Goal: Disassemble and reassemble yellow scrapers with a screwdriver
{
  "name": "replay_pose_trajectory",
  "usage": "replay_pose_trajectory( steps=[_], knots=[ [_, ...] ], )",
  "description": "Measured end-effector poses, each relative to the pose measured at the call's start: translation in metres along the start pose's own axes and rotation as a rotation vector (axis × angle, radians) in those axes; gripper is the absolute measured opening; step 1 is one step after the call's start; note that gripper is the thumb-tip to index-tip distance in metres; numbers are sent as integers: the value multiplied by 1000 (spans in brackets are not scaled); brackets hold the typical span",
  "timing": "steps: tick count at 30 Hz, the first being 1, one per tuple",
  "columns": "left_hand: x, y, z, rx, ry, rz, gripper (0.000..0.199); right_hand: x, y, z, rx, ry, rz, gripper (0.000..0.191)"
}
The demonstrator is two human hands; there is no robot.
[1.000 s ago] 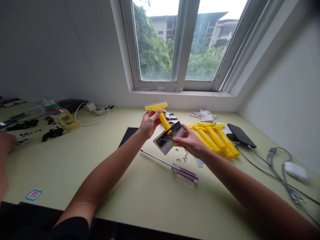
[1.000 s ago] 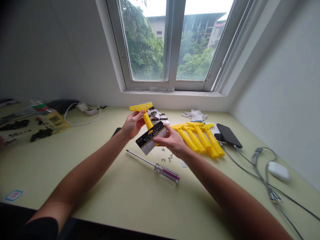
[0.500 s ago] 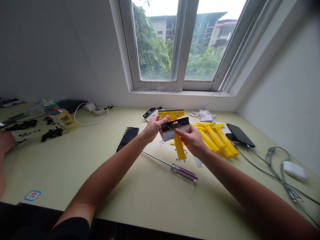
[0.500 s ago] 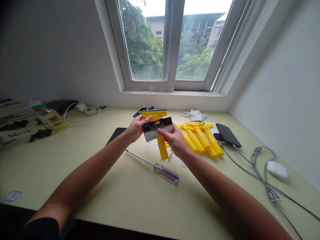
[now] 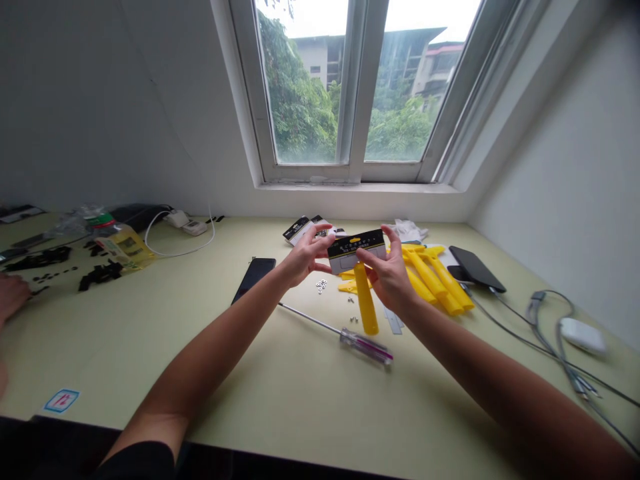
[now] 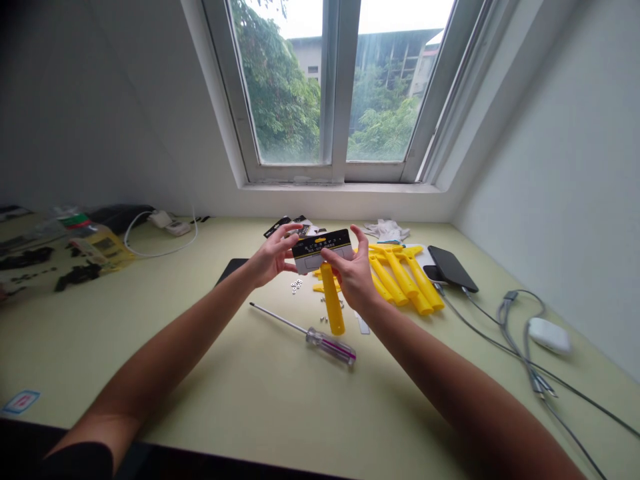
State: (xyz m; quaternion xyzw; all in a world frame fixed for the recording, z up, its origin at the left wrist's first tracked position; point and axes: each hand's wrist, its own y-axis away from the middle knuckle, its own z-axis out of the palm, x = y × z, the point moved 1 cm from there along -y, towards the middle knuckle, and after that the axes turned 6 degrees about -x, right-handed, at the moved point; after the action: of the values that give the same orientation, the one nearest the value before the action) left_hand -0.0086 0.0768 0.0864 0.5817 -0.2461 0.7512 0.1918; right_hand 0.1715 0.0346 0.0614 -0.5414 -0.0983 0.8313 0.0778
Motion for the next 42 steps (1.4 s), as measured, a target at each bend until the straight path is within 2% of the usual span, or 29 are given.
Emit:
replay_pose_trajectory(
  steps=[4,7,9,12,14,16,22,27,30,35,38,42],
  knots=[
    [3,4,2,-102,-66,21,65,-4,-1,1,56,-19,13,89],
    [1,4,5,-135,-141,-27,73,-3,-2,0,73,-28,7,81],
    [-2,3,7,-130,-176,-52,66,-1,-3,-1,66,-28,-9,72],
    [-4,1,7,-87,-167,-44,48,-1,-5,-3,33,-13,-32,50],
    [-3,1,6,-58,-127,-16,42,-4,-6,-4,4,-8,-19,35],
    [0,2,6,-41,-85,3,40,-9,-6,-5,-18,-5,10,29],
    [8,6,14,-19,-77,6,40,-22,-7,-5,-6,17,7,26],
    [14,9,25,66,-67,124,39,-32,-4,-1,-59,17,-31,20],
    [17,11,31,116,-37,181,37,-36,0,4,-27,22,-19,20],
    [19,11,33,89,21,128,41,-37,1,6,49,1,-31,23],
    [18,10,31,145,55,112,39,-35,0,7,28,-8,2,23],
    [15,8,27,211,98,70,25,-30,3,9,-63,-7,121,23]
  ],
)
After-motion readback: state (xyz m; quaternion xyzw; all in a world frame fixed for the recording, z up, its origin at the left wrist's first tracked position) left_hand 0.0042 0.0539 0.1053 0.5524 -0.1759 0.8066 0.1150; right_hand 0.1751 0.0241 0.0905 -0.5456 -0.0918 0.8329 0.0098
